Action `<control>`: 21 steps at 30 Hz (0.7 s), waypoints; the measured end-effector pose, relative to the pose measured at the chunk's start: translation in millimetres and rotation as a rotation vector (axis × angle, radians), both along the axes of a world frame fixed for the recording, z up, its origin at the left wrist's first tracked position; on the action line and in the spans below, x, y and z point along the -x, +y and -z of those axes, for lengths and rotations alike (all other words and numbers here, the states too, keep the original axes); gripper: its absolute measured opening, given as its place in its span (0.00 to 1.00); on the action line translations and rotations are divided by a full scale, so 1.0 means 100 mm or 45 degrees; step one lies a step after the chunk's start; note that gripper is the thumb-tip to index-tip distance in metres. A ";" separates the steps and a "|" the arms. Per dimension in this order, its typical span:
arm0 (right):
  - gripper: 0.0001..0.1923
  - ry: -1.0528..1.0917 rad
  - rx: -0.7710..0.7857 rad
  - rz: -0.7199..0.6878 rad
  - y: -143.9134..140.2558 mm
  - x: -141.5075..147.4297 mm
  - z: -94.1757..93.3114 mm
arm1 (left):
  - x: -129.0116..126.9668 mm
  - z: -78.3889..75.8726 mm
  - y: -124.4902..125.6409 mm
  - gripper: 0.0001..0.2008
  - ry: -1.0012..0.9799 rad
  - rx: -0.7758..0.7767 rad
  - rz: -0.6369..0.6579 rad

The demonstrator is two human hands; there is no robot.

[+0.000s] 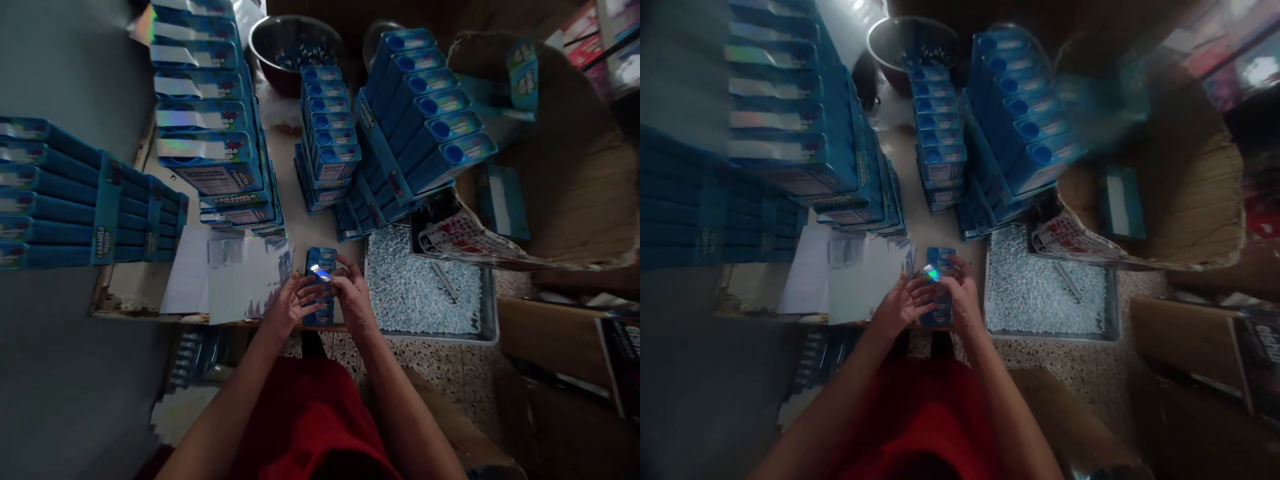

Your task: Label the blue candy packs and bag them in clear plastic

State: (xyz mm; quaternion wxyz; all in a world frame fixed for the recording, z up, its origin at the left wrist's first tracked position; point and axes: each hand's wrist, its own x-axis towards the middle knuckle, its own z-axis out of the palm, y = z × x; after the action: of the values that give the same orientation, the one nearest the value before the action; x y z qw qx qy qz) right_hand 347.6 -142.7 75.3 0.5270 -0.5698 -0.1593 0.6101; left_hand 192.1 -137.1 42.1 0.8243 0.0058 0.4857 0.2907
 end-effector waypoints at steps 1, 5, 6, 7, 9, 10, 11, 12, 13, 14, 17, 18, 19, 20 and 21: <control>0.27 -0.002 -0.007 -0.004 0.02 0.01 -0.01 | -0.01 0.01 0.04 0.30 -0.015 0.014 -0.015; 0.25 -0.016 -0.018 -0.072 0.06 0.04 -0.01 | -0.04 0.03 0.16 0.23 0.071 -0.004 -0.048; 0.25 -0.031 -0.017 -0.102 0.06 0.04 0.00 | -0.05 0.04 0.19 0.20 0.101 -0.035 -0.051; 0.25 -0.050 -0.013 -0.131 0.06 0.04 0.02 | -0.05 0.05 0.21 0.18 0.123 -0.074 -0.055; 0.26 -0.096 0.006 -0.177 0.06 0.01 0.07 | -0.06 0.08 0.25 0.15 0.169 -0.158 -0.051; 0.26 -0.130 0.026 -0.182 0.06 -0.01 0.10 | -0.06 0.10 0.28 0.15 0.208 -0.194 -0.052; 0.27 -0.175 0.053 -0.178 0.08 -0.04 0.15 | -0.07 0.12 0.30 0.15 0.255 -0.225 -0.054; 0.28 -0.237 0.078 -0.166 0.10 -0.07 0.19 | -0.09 0.14 0.33 0.15 0.314 -0.257 -0.066; 0.29 -0.323 0.100 -0.152 0.14 -0.09 0.24 | -0.11 0.17 0.35 0.16 0.385 -0.285 -0.093; 0.29 -0.435 0.122 -0.143 0.20 -0.12 0.29 | -0.14 0.21 0.38 0.16 0.454 -0.312 -0.133; 0.29 -0.854 0.186 -0.178 0.42 -0.17 0.44 | -0.23 0.34 0.46 0.14 0.634 -0.404 -0.259; 0.27 -0.985 0.200 -0.201 0.51 -0.17 0.48 | -0.25 0.39 0.49 0.14 0.686 -0.439 -0.290; 0.26 -1.090 0.205 -0.224 0.58 -0.17 0.51 | -0.27 0.45 0.51 0.13 0.721 -0.464 -0.315; 0.24 -1.169 0.196 -0.246 0.65 -0.16 0.54 | -0.28 0.50 0.53 0.13 0.742 -0.480 -0.335; 0.23 -1.228 0.181 -0.268 0.70 -0.14 0.55 | -0.29 0.55 0.55 0.13 0.751 -0.479 -0.347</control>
State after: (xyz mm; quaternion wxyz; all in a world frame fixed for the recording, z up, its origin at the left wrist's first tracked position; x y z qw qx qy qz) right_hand 362.1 -72.8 20.0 0.2888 -0.8024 -0.3997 0.3362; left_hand 221.5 -82.5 -12.7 0.5874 0.1761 0.6365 0.4677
